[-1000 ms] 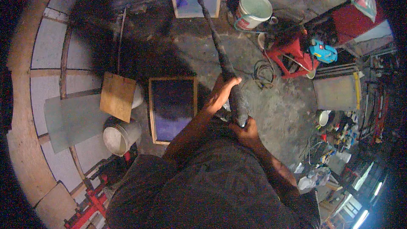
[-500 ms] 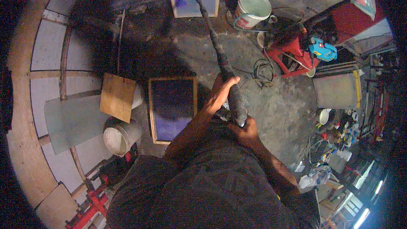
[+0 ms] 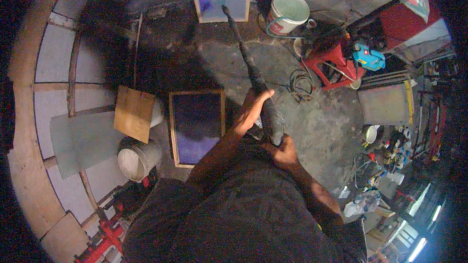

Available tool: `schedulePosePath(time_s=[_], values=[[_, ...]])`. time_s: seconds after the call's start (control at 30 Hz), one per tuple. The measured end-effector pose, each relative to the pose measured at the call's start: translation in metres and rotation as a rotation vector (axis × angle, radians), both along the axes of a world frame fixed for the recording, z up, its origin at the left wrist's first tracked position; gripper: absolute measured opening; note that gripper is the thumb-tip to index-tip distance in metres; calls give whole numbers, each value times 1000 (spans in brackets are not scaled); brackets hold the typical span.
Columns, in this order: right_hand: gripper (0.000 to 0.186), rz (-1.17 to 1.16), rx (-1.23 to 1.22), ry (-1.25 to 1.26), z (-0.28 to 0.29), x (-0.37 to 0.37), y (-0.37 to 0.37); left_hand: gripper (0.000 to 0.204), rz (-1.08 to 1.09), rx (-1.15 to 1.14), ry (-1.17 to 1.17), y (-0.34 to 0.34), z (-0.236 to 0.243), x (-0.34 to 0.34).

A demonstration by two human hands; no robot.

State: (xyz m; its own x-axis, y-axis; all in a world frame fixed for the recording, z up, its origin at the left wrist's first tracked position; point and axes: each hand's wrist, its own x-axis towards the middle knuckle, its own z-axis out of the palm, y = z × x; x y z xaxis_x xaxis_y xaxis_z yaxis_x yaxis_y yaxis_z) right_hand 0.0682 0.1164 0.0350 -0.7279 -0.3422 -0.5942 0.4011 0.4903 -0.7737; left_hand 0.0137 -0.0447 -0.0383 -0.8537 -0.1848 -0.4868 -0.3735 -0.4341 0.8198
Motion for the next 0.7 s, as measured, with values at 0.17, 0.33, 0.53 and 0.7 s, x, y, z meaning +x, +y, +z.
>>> schedulePosePath(time_s=[0.17,0.33,0.53,0.7], values=[[28,-25,-10,22,-4,7,0,51,44,19,75,2,6,-1],[32,57,-19,29,-1,3,-1,51,25,38,27,2,-11,1],[32,-35,0,59,0,6,-4,57,-35,40,50,-6,7,1],[24,34,-10,-20,4,3,-3,60,-6,13,-37,-3,-3,4]])
